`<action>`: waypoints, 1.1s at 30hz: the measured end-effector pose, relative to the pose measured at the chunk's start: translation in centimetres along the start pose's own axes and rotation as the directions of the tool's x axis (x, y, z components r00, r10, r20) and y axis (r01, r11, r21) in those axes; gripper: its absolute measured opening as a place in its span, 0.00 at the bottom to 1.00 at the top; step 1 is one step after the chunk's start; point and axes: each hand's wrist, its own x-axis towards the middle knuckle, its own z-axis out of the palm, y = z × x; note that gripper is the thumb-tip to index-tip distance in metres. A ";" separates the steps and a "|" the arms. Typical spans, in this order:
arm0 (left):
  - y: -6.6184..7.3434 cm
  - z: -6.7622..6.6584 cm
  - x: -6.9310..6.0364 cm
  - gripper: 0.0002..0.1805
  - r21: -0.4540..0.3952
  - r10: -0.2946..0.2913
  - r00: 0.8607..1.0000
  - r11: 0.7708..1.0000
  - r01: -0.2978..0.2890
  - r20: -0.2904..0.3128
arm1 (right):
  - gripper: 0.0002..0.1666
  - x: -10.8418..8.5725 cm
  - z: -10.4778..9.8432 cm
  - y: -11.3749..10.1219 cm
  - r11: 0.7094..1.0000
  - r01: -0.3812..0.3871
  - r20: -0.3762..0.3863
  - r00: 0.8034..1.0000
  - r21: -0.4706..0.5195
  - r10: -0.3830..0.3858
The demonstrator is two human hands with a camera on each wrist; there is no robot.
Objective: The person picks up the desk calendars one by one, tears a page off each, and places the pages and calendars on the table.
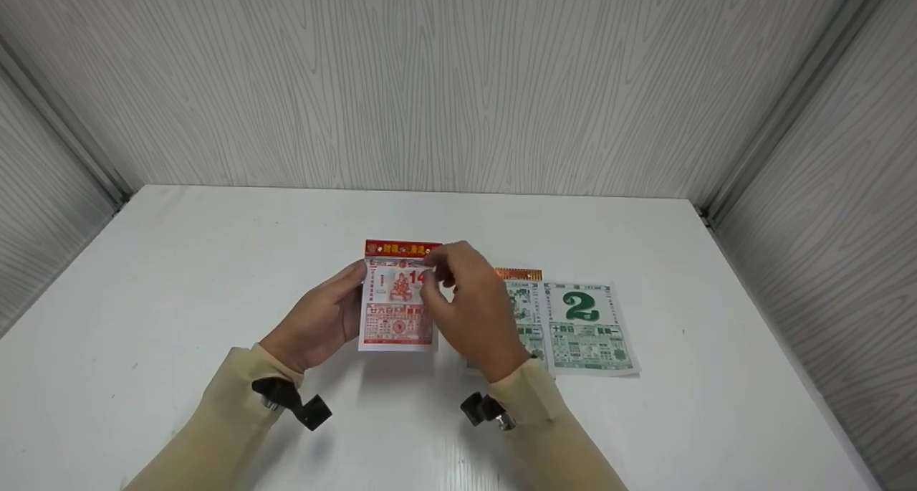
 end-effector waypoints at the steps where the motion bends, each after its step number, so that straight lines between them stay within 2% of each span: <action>1: 0.0 0.0 0.0 0.29 0.006 0.000 1.000 1.000 0.000 0.001 | 0.10 -0.1 0.0 -0.2 0.998 0.057 0.045 0.997 -0.018 -0.056; 3: 0.0 0.0 0.0 0.29 0.018 0.000 1.000 1.000 0.000 0.006 | 0.08 -0.3 0.2 -0.4 0.984 0.172 0.165 0.973 -0.053 -0.161; 6: 0.0 0.0 -0.1 0.30 0.032 -0.006 1.000 0.999 0.006 0.008 | 0.08 -0.5 0.8 -0.6 0.945 0.311 0.321 0.909 -0.098 -0.265; 8: -0.1 0.1 -0.1 0.30 0.037 -0.006 1.000 0.999 0.006 0.007 | 0.08 -0.7 1.2 -0.6 0.924 0.364 0.375 0.878 -0.118 -0.298; 10: -0.2 0.2 -0.1 0.30 0.037 -0.011 1.000 0.999 0.011 0.001 | 0.09 -0.7 1.4 -0.6 0.916 0.379 0.402 0.865 -0.128 -0.302; 19: -0.6 0.2 0.1 0.31 0.071 -0.012 1.000 0.997 0.013 -0.017 | 0.22 -0.9 1.7 -0.4 0.911 0.376 0.466 0.845 -0.171 -0.262; 24: -0.7 0.3 0.2 0.30 0.070 -0.021 0.999 0.997 0.023 -0.035 | 0.24 -0.9 1.9 -0.4 0.903 0.381 0.478 0.842 -0.197 -0.251; 27: -0.8 0.3 0.2 0.30 0.059 -0.021 0.999 0.998 0.023 -0.040 | 0.21 -0.9 2.0 -0.3 0.903 0.388 0.473 0.841 -0.187 -0.264; 33: -0.8 0.3 0.2 0.31 0.036 -0.015 0.999 0.999 0.016 -0.049 | 0.08 -0.8 1.9 -0.4 0.905 0.402 0.456 0.838 -0.141 -0.301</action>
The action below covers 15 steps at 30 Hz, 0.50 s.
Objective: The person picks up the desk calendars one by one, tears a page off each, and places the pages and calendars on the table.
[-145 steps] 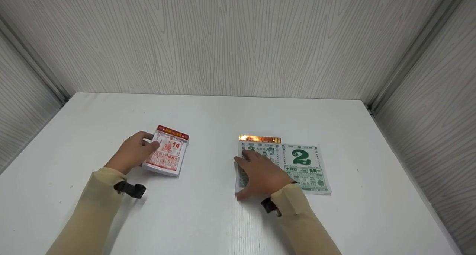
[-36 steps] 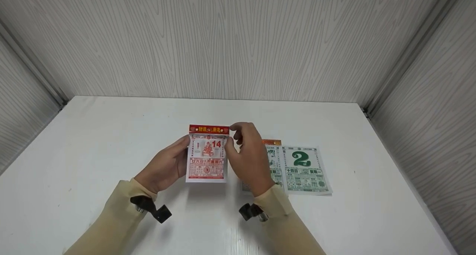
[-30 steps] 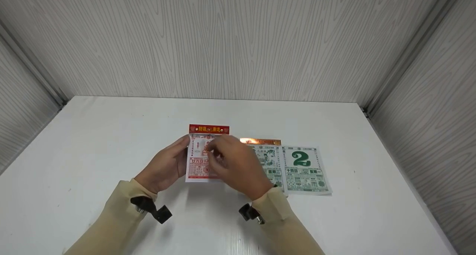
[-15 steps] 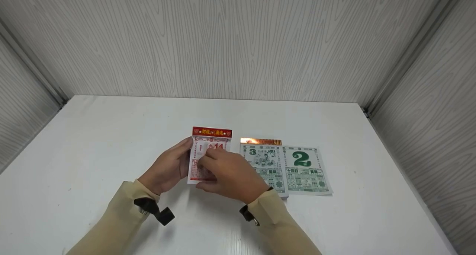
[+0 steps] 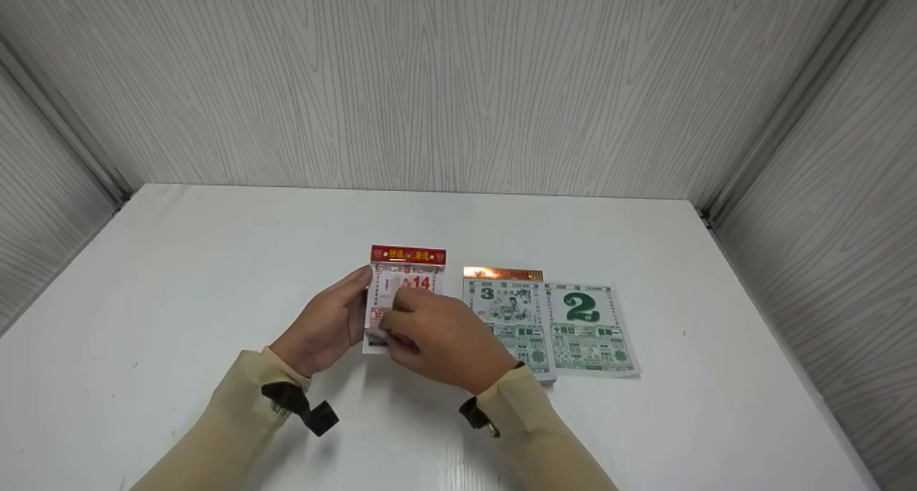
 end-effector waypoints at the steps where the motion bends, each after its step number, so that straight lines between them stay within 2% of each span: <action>1: 0.0 0.0 0.0 0.31 -0.002 -0.001 1.000 1.000 0.001 -0.005 | 0.07 0.0 0.0 0.0 1.000 0.001 -0.001 1.000 0.006 -0.001; 9: -0.1 0.1 0.1 0.31 -0.026 -0.029 0.999 0.999 0.028 -0.033 | 0.05 -0.1 -0.2 0.0 0.993 -0.052 -0.021 0.998 0.106 0.055; 15: 0.1 0.2 0.1 0.32 -0.015 -0.036 0.998 0.999 0.036 -0.049 | 0.07 -0.2 -0.6 0.2 0.962 -0.112 -0.034 0.992 0.250 0.124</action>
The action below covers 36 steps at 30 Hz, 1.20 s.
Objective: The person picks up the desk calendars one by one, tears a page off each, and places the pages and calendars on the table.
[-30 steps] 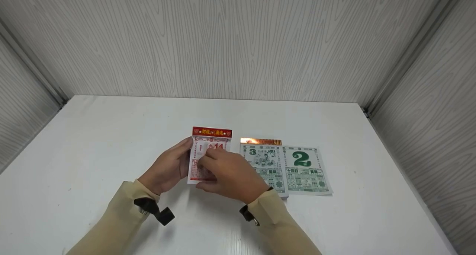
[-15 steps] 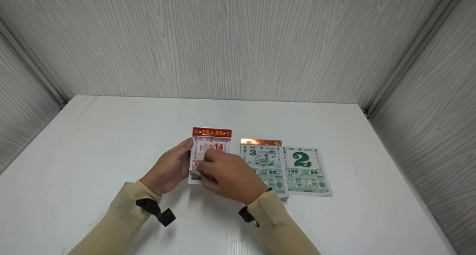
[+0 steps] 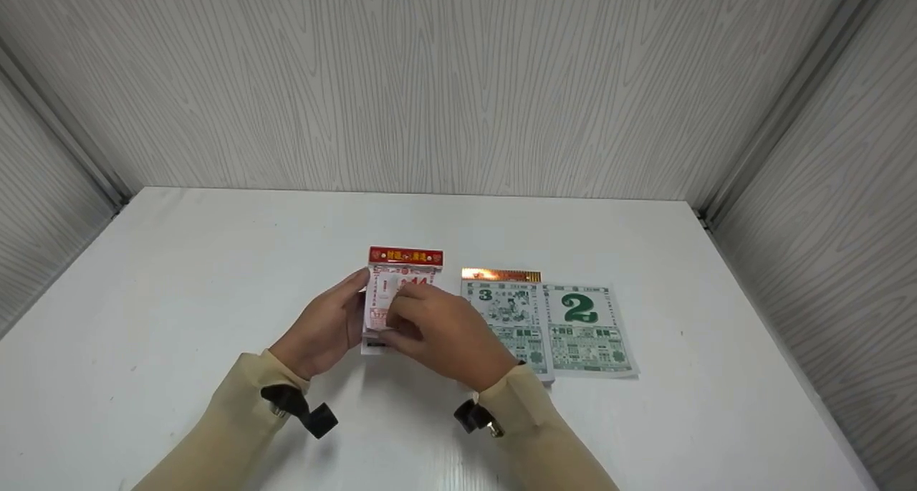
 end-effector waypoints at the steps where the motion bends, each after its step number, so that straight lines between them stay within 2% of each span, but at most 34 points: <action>1: 0.0 0.0 0.0 0.33 -0.004 0.000 1.000 1.000 0.000 0.003 | 0.07 0.0 -0.1 0.0 0.999 -0.017 -0.003 1.000 0.029 0.017; 7: 0.0 -0.1 0.1 0.34 -0.041 0.015 0.998 0.999 -0.013 0.059 | 0.04 0.1 -0.6 -0.1 0.969 -0.127 -0.040 0.990 0.210 0.138; 11: -0.1 -0.2 0.1 0.33 -0.062 0.037 0.997 0.998 -0.032 0.075 | 0.04 0.2 -0.7 -0.1 0.962 -0.171 -0.118 0.973 0.212 0.199; 13: -0.2 -0.2 0.0 0.32 -0.057 0.049 0.996 0.997 -0.045 0.075 | 0.04 0.2 -0.7 0.0 0.959 -0.193 -0.175 0.957 0.210 0.231; 18: -0.4 -0.1 0.2 0.39 0.013 0.047 0.998 0.999 -0.047 0.032 | 0.05 0.2 -0.8 0.1 0.952 -0.207 -0.292 0.918 0.227 0.269; 20: -0.5 -0.1 0.3 0.38 0.039 0.038 0.999 0.999 -0.039 0.007 | 0.05 0.2 -0.9 0.1 0.957 -0.188 -0.302 0.920 0.220 0.250; 24: -0.6 0.0 0.4 0.34 0.062 0.045 0.999 0.997 -0.044 -0.012 | 0.04 0.2 -0.8 -0.2 0.979 -0.118 -0.274 0.948 0.165 0.160; 28: -0.3 0.2 0.2 0.32 0.061 0.048 0.998 0.997 -0.046 -0.043 | 0.06 0.1 -0.4 -0.4 1.000 -0.015 -0.244 0.970 0.018 0.019; 32: -0.1 0.4 0.1 0.32 0.048 0.039 0.995 0.998 -0.035 -0.088 | 0.17 0.1 0.2 -0.4 0.987 0.055 -0.200 0.976 -0.149 -0.085; 36: -0.1 0.4 0.2 0.31 0.034 0.055 0.993 0.998 -0.052 -0.107 | 0.31 0.2 0.8 -0.4 0.970 0.048 -0.168 0.982 -0.240 -0.090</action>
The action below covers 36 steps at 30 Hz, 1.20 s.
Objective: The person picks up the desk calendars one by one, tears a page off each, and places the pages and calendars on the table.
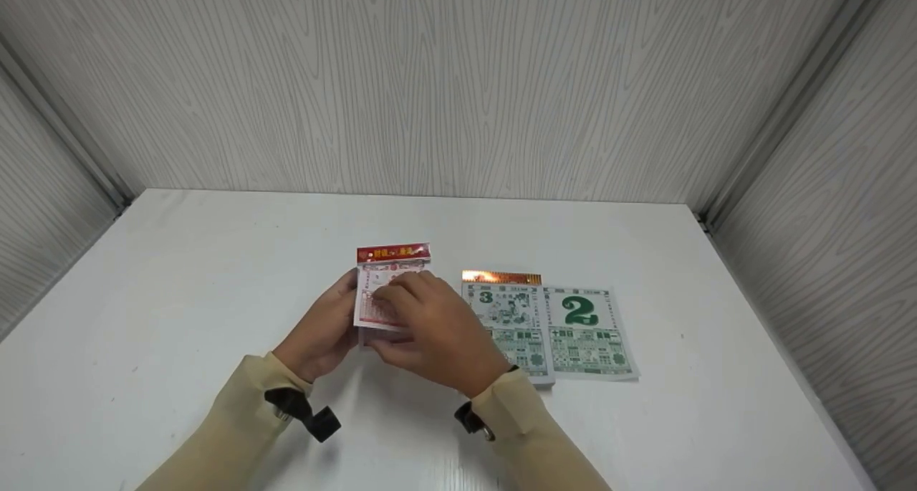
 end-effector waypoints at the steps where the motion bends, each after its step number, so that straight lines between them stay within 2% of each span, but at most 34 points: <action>1: 0.0 0.0 0.0 0.30 -0.001 0.005 1.000 1.000 -0.005 -0.004 | 0.33 0.0 0.1 -0.1 1.000 -0.007 0.002 1.000 -0.022 0.007; 5: -0.1 0.2 -0.1 0.32 0.047 0.038 0.999 0.998 -0.037 -0.022 | 0.34 0.1 0.4 -0.2 0.995 -0.046 0.005 0.999 -0.092 0.046; 10: -0.3 0.5 -0.1 0.30 0.209 0.109 0.994 0.973 -0.100 -0.029 | 0.31 0.1 0.3 -0.1 0.988 -0.091 -0.006 0.996 -0.127 0.091; 15: -0.5 0.8 -0.2 0.22 0.311 0.124 0.992 0.944 -0.109 -0.030 | 0.17 0.1 0.3 0.1 0.984 -0.111 -0.029 0.994 -0.140 0.108; 18: -0.5 0.8 -0.3 0.24 0.319 0.108 0.993 0.944 -0.087 -0.049 | 0.13 0.1 0.2 0.2 0.982 -0.127 -0.042 0.992 -0.142 0.123; 21: -0.4 0.7 -0.2 0.31 0.278 0.084 0.995 0.958 -0.068 -0.046 | 0.15 0.0 0.0 0.2 0.978 -0.158 -0.038 0.987 -0.136 0.154; 24: -0.5 0.5 -0.1 0.36 0.262 0.080 0.996 0.963 -0.070 -0.027 | 0.18 -0.1 -0.1 0.3 0.973 -0.182 -0.021 0.983 -0.139 0.181; 30: -0.8 0.3 0.1 0.32 0.288 0.109 0.994 0.952 -0.103 -0.005 | 0.14 -0.1 -0.3 0.3 0.973 -0.180 0.002 0.983 -0.146 0.182; 36: -0.9 0.2 0.2 0.31 0.248 0.075 0.997 0.966 -0.075 0.008 | 0.11 -0.1 -0.5 0.0 0.964 -0.204 0.059 0.974 -0.170 0.217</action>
